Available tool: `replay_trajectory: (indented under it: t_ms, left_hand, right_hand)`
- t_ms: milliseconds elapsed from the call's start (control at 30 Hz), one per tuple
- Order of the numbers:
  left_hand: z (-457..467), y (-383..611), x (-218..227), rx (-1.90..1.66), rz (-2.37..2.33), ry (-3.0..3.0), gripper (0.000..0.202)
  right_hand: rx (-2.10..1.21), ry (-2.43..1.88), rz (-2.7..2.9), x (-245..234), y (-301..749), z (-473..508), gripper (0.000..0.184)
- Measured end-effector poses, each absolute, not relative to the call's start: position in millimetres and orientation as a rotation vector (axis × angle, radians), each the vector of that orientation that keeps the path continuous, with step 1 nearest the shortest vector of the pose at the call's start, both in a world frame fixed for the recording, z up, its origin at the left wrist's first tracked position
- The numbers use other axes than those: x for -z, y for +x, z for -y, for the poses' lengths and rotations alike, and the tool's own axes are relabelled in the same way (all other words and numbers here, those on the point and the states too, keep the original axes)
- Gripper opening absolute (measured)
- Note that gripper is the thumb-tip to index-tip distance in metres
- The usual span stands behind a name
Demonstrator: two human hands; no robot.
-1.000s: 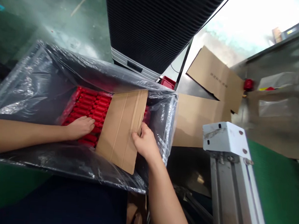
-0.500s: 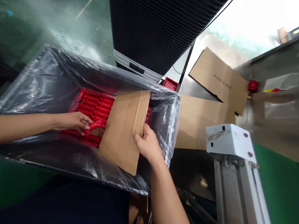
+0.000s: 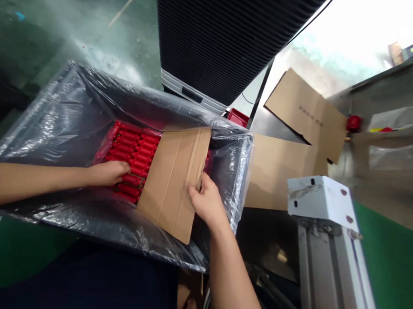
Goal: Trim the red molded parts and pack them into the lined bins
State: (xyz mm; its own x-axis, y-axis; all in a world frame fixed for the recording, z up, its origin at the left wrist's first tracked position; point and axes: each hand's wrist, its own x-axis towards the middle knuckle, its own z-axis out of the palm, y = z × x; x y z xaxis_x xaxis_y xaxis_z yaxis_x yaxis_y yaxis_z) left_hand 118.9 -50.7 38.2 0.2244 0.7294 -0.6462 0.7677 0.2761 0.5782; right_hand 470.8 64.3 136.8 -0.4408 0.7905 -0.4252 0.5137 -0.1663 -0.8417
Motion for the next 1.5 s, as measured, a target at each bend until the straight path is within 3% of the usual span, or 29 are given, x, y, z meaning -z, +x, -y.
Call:
replay_trajectory:
  t_ms: [467,833,1133,1500]
  left_hand:
    - [55,145,-45,0.221,-1.712,2.156,0.017]
    - [39,132,-49,-0.005,-1.719,1.63,0.028]
    - [45,108,-70,-0.371,-1.336,0.94,0.034]
    - [41,111,-54,-0.285,-1.45,1.199,0.029]
  right_hand:
    - [-1.676,-1.465,1.836,-140,469,-64,0.033]
    - [-1.609,-1.522,1.871,-141,470,-64,0.033]
    - [-1.66,-1.499,1.848,-142,469,-64,0.034]
    - [-1.754,-1.462,1.767,-143,466,-65,0.039]
